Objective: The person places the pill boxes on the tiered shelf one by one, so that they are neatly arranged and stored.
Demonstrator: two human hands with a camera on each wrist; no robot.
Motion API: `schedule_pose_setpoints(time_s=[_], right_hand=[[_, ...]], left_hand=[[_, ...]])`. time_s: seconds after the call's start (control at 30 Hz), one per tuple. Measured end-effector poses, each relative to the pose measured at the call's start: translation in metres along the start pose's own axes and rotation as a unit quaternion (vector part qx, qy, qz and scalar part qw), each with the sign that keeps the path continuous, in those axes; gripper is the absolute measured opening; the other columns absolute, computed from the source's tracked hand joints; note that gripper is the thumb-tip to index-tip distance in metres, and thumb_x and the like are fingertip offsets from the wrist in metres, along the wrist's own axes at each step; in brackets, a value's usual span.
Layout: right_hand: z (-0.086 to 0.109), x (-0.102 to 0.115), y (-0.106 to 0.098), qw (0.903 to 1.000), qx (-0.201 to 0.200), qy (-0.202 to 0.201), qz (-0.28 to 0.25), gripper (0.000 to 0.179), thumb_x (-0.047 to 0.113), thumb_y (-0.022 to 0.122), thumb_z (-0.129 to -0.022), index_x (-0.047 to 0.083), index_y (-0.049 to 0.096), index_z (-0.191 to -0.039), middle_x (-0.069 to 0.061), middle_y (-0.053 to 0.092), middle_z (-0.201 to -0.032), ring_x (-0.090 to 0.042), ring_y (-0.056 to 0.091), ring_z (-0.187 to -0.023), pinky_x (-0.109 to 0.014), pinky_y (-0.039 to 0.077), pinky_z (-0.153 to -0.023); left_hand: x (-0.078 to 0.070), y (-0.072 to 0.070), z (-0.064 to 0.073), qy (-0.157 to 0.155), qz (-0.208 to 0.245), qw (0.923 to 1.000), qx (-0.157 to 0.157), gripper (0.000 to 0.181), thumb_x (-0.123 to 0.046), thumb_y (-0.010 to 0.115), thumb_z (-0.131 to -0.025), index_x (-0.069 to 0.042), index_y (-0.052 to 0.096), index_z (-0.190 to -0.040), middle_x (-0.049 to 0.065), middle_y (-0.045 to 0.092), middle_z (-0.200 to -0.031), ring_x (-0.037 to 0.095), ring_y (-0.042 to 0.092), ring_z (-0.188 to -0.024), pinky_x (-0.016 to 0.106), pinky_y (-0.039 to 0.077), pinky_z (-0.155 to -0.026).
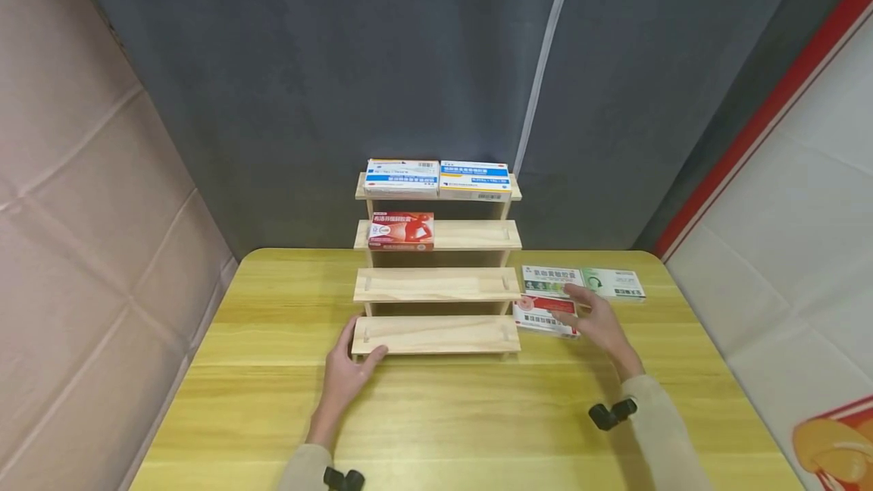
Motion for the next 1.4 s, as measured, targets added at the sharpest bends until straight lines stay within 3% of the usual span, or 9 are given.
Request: schedule_pose_setpoints(time_s=[0.17,0.4,0.5,0.7,0.97,1.2,1.4], right_hand=[[0.001,-0.009,0.002,0.9997,0.002,0.024,-0.001,0.074,0.025,0.077,-0.092,-0.004,0.042,-0.15,-0.028,0.044,-0.153,-0.044,0.04,-0.142,-0.063,0.035,-0.119],[0.001,-0.02,0.003,0.9994,0.005,0.03,-0.015,0.078,0.026,0.077,-0.091,-0.005,0.039,-0.151,-0.029,0.042,-0.154,-0.046,0.041,-0.141,-0.063,0.035,-0.119],[0.001,-0.025,0.003,0.9993,0.003,0.035,-0.014,0.08,0.028,0.078,-0.091,-0.004,0.038,-0.152,-0.028,0.042,-0.155,-0.047,0.04,-0.142,-0.063,0.034,-0.119],[0.0,-0.031,0.003,0.999,0.004,0.042,-0.012,0.082,0.029,0.078,-0.091,-0.003,0.036,-0.154,-0.03,0.04,-0.155,-0.048,0.037,-0.144,-0.064,0.031,-0.121],[-0.002,-0.041,0.007,0.9977,0.016,0.06,-0.028,0.083,0.02,0.079,-0.089,-0.004,0.032,-0.154,-0.031,0.033,-0.158,-0.052,0.033,-0.146,-0.064,0.03,-0.121],[0.0,-0.051,0.011,0.9984,0.028,0.043,-0.025,0.083,0.017,0.081,-0.087,-0.005,0.033,-0.151,-0.032,0.035,-0.156,-0.05,0.03,-0.147,-0.063,0.026,-0.123],[0.007,-0.057,0.013,0.997,0.034,0.052,-0.046,0.096,0.021,0.086,-0.082,-0.001,0.029,-0.156,-0.029,0.035,-0.157,-0.048,0.026,-0.15,-0.065,0.02,-0.125]], left_hand=[[0.003,0.0,0.0,-0.004,0.007,0.9999,-0.006,0.083,-0.016,0.081,-0.087,0.001,0.035,-0.154,0.028,0.05,-0.148,0.046,0.049,-0.137,0.058,0.04,-0.117],[0.034,0.004,-0.007,-0.002,-0.001,1.0,-0.006,0.085,-0.02,0.082,-0.086,-0.003,0.035,-0.156,0.024,0.051,-0.149,0.042,0.05,-0.137,0.052,0.042,-0.117],[0.04,0.005,-0.008,-0.005,0.004,1.0,-0.004,0.086,-0.024,0.082,-0.086,-0.007,0.035,-0.156,0.021,0.049,-0.152,0.041,0.047,-0.141,0.054,0.04,-0.118],[0.042,0.004,-0.008,0.001,0.004,1.0,-0.001,0.086,-0.029,0.081,-0.087,-0.007,0.035,-0.156,0.02,0.046,-0.155,0.043,0.043,-0.143,0.057,0.037,-0.119],[0.043,0.005,-0.01,0.004,0.009,0.9999,-0.001,0.087,-0.027,0.083,-0.086,-0.007,0.035,-0.156,0.021,0.052,-0.149,0.041,0.053,-0.135,0.053,0.045,-0.114],[0.042,0.006,-0.009,0.0,-0.001,1.0,-0.001,0.089,-0.032,0.082,-0.086,-0.007,0.034,-0.157,0.02,0.049,-0.153,0.042,0.047,-0.14,0.055,0.04,-0.117],[0.042,0.005,-0.008,0.001,-0.006,1.0,0.0,0.088,-0.03,0.082,-0.087,-0.009,0.034,-0.157,0.02,0.047,-0.154,0.043,0.044,-0.142,0.06,0.038,-0.117]])
Point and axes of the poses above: each hand's wrist, its own z-axis away from the middle knuckle, its own y-axis out of the palm, x = y × z, the point moved 9 cm from there along -z, towards the middle knuckle
